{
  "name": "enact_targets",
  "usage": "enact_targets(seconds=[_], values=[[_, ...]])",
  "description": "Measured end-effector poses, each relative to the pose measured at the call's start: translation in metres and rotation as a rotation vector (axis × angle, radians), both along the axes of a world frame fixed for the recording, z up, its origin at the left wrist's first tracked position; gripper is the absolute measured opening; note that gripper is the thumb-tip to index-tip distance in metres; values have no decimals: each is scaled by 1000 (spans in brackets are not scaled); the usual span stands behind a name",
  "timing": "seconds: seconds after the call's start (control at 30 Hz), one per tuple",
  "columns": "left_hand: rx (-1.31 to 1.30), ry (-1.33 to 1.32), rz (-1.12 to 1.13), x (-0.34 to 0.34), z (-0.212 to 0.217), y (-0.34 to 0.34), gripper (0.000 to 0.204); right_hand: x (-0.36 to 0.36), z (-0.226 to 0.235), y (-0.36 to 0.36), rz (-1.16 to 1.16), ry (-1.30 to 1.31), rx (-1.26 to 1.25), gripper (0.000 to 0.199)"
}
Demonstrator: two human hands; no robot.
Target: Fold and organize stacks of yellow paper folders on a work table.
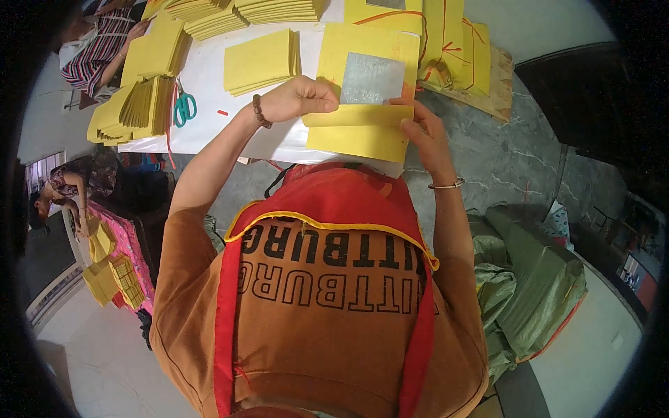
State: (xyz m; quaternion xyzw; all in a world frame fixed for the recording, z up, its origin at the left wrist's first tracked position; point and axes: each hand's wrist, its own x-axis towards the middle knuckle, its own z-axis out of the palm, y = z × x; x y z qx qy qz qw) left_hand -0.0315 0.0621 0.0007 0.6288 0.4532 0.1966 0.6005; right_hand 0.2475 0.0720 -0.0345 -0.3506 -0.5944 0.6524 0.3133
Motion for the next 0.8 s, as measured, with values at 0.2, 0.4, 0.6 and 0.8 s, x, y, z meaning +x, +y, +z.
enact_targets(seconds=[0.2, 0.4, 0.6, 0.8], values=[[-14, -10, -95, -3, -3, 7, 21, -2, 6, -2, -5, -62, 42, 45], [-24, -40, -82, -4, -6, 8, 21, -5, 10, -2, -15, -85, 73, 43], [-66, -48, -100, -4, -8, 11, 20, -10, 8, -8, -86, -252, 75, 36], [-35, -37, -91, -3, 1, 8, 19, -8, 4, -8, -77, -220, 112, 34]])
